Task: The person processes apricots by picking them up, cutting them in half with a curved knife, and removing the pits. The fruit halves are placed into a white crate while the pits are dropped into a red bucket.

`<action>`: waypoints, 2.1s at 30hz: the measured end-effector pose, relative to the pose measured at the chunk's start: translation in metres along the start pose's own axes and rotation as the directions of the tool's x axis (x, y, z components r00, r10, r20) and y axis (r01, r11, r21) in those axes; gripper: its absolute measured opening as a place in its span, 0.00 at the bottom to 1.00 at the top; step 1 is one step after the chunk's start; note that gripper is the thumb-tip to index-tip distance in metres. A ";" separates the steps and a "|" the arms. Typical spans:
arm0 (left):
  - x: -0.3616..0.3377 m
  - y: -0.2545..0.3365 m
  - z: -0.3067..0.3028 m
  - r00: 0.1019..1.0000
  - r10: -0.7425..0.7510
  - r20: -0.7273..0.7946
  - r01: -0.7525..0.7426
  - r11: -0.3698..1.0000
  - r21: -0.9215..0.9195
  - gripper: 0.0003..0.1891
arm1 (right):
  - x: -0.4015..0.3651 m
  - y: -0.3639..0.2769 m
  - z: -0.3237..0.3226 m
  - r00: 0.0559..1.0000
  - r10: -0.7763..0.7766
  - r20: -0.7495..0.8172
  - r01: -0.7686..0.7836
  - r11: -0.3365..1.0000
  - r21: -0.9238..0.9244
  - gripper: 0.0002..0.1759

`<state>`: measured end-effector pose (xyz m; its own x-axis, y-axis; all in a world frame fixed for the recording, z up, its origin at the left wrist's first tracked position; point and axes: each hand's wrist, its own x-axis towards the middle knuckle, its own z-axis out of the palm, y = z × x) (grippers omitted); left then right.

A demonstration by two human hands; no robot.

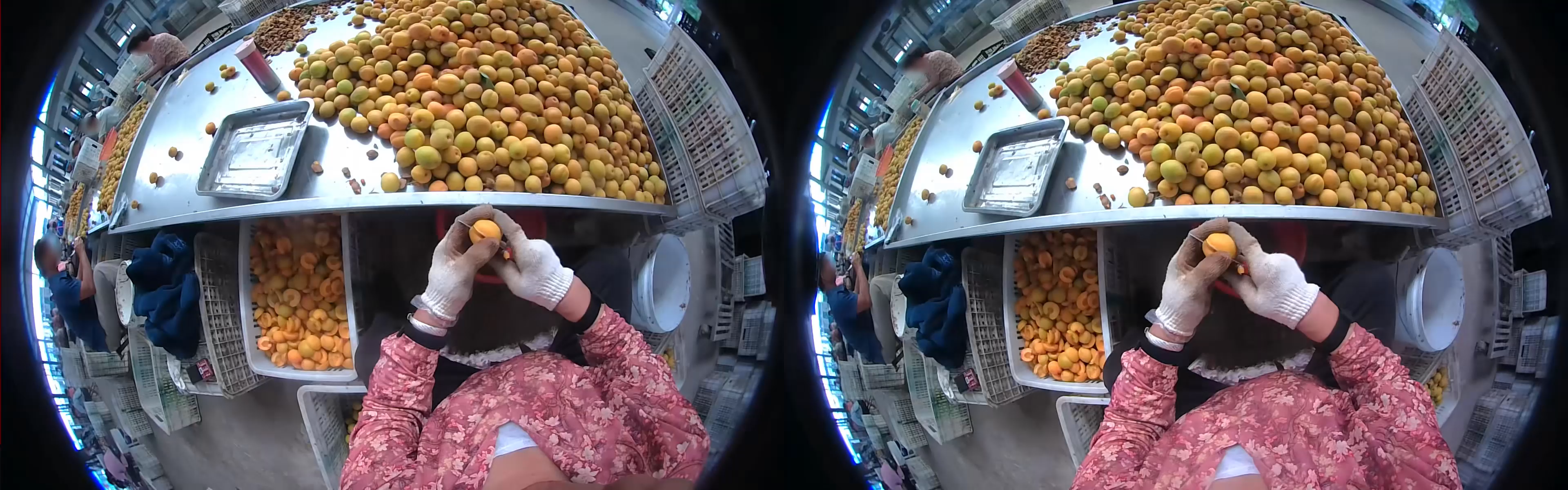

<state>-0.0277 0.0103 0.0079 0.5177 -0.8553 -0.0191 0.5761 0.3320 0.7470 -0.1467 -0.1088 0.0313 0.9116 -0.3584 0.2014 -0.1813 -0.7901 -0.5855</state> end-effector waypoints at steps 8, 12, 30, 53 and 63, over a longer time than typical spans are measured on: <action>-0.003 -0.006 -0.001 0.999 0.032 -0.016 -0.030 0.997 0.067 0.23 | -0.004 0.011 0.008 0.994 0.069 0.087 -0.097 0.917 0.388 0.36; -0.002 -0.006 -0.002 0.999 0.025 -0.042 -0.027 0.998 -0.059 0.19 | 0.012 -0.026 -0.035 0.796 0.351 0.494 -0.605 0.495 0.624 0.29; -0.011 0.001 0.010 0.992 -0.117 -0.036 0.111 0.984 -0.137 0.22 | 0.055 -0.047 -0.042 0.891 0.231 -0.391 0.240 0.492 0.837 0.08; -0.023 -0.014 0.012 0.993 0.114 0.021 -0.116 0.970 0.212 0.23 | 0.073 -0.030 -0.012 0.829 0.543 -0.136 0.068 0.144 0.987 0.11; -0.014 -0.018 0.007 0.999 -0.013 0.052 0.009 0.997 0.081 0.18 | 0.069 -0.006 -0.010 0.792 0.598 0.121 0.050 -0.262 0.964 0.14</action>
<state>-0.0503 0.0137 -0.0007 0.4763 -0.8793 0.0055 0.5276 0.2908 0.7982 -0.0866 -0.1332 0.0562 0.6585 -0.6962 -0.2858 0.4489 0.6681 -0.5933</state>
